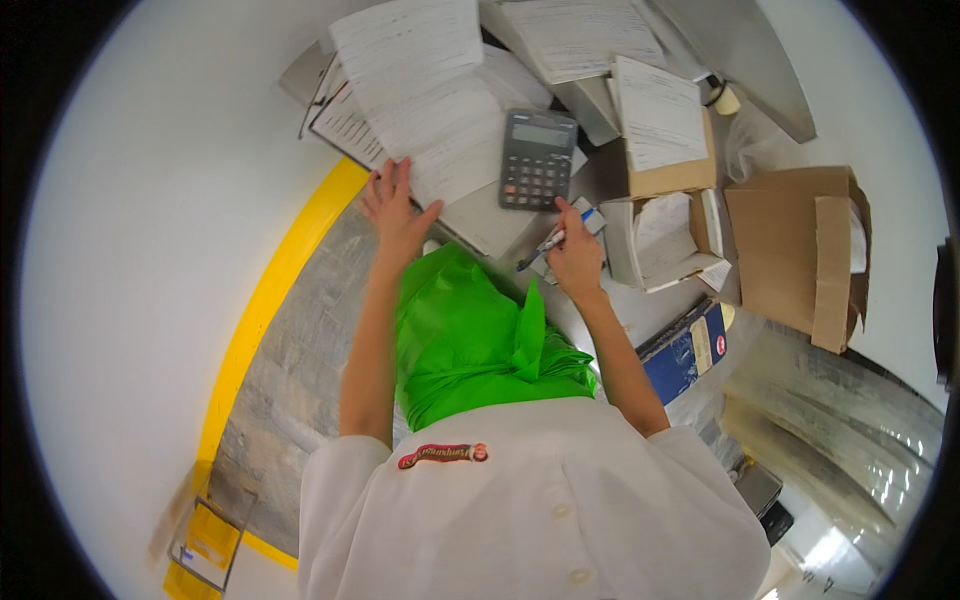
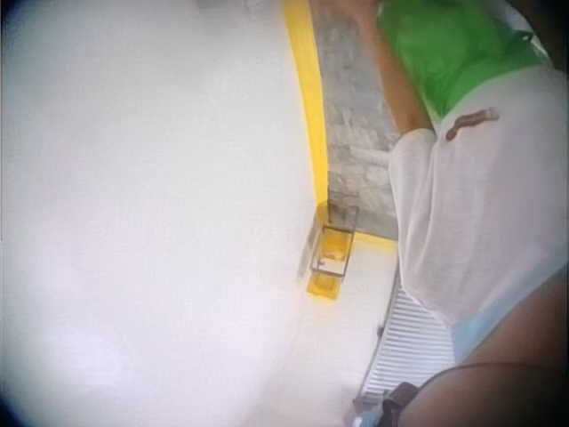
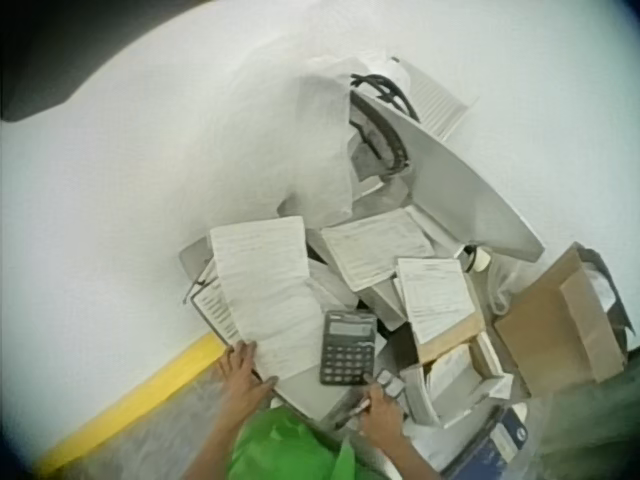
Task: The person unpacks a cardboard box, then uses a calculator and pen to write on a notepad. They handle a wallet and flip through a book, writing on a document while organizing papers on a cluttered countertop.
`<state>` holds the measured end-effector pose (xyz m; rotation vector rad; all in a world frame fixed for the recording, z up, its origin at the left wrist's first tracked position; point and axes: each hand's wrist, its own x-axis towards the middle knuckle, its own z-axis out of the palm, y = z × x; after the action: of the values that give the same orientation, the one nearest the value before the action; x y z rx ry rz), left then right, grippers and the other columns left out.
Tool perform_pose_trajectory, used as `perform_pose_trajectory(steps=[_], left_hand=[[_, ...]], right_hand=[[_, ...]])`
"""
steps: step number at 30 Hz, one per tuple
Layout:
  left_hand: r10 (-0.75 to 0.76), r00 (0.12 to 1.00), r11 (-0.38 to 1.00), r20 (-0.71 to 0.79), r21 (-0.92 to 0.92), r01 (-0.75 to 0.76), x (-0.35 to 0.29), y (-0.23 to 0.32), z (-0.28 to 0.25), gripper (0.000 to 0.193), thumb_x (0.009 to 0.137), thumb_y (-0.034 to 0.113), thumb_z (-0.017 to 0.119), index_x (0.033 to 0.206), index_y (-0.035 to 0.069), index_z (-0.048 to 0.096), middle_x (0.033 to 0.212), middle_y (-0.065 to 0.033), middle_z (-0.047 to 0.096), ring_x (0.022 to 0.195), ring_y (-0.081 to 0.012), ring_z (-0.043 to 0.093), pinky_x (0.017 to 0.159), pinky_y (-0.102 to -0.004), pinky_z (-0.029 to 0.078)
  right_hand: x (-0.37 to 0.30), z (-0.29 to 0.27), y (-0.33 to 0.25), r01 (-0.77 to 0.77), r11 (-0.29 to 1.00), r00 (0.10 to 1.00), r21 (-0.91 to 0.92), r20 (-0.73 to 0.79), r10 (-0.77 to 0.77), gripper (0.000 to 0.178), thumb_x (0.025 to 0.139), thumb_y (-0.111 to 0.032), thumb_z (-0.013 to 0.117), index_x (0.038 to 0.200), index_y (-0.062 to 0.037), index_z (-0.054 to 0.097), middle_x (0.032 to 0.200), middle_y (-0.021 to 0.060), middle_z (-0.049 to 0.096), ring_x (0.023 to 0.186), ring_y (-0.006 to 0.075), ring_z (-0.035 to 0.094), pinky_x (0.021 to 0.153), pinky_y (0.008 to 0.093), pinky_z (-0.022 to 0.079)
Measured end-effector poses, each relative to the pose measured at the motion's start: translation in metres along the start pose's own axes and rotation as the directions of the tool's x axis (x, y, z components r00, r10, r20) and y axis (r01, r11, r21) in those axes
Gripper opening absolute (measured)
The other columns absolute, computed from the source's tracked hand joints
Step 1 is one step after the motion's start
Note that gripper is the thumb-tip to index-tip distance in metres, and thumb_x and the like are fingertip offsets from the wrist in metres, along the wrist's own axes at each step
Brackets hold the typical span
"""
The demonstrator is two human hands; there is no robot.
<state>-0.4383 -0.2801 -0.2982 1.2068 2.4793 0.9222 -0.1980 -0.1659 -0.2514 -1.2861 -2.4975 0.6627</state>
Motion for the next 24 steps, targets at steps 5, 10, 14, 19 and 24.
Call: perform_pose_trajectory(steps=[5,10,14,19,24], left_hand=[[0.013,1.0,0.997,-0.01,-0.073,-0.014,0.0,0.007,0.003,0.079,0.065,0.035,0.069,0.133,0.015,0.035,0.14,-0.0111,0.027,0.129,-0.0375,0.017,0.1,-0.0621,0.003],[-0.005,1.0,0.999,-0.017,-0.039,0.005,0.0,0.005,0.005,0.08,0.064,0.035,0.069,0.133,0.015,0.035,0.14,-0.0113,0.027,0.129,-0.0384,0.016,0.1,-0.0617,0.002],[0.008,0.999,1.0,-0.043,0.0,-0.008,0.0,0.002,0.004,0.078,0.066,0.037,0.07,0.133,0.019,0.036,0.14,-0.0095,0.027,0.13,-0.0356,0.016,0.101,-0.0578,0.007],[-0.005,1.0,1.0,0.021,-0.009,0.005,0.002,0.006,0.003,0.078,0.067,0.037,0.07,0.134,0.019,0.035,0.141,-0.0105,0.025,0.131,-0.0351,0.014,0.102,-0.0571,0.005],[-0.003,1.0,1.0,0.026,-0.014,0.003,0.001,0.006,0.002,0.079,0.067,0.038,0.07,0.135,0.018,0.034,0.142,-0.0104,0.023,0.131,-0.035,0.013,0.102,-0.0574,0.004]], right_hand=[[-0.002,0.001,0.008,0.015,1.0,1.0,0.017,-0.027,-0.015,0.06,0.062,0.003,0.054,0.12,-0.0103,0.046,0.077,0.0041,0.057,0.062,0.0273,0.058,0.055,0.0372,0.046],[-0.002,0.004,0.011,0.086,0.996,0.994,0.015,-0.068,-0.085,0.06,0.062,0.004,0.054,0.12,-0.0106,0.046,0.076,0.0029,0.057,0.061,0.0253,0.058,0.053,0.0352,0.046],[0.002,-0.002,0.002,0.06,0.991,0.995,0.118,-0.082,-0.051,0.058,0.063,0.004,0.055,0.119,-0.0112,0.047,0.074,0.0027,0.056,0.061,0.0247,0.059,0.053,0.0339,0.045],[0.009,-0.005,-0.012,0.091,0.985,0.996,0.15,-0.017,-0.09,0.046,0.065,0.004,0.054,0.108,-0.0103,0.046,0.084,0.0042,0.058,0.062,0.0235,0.059,0.054,0.0331,0.046],[0.012,0.004,-0.015,0.093,0.992,0.996,0.079,-0.016,-0.092,0.029,0.066,0.004,0.053,0.092,-0.0082,0.047,0.103,0.004,0.063,0.062,0.0214,0.059,0.055,0.0308,0.046]])
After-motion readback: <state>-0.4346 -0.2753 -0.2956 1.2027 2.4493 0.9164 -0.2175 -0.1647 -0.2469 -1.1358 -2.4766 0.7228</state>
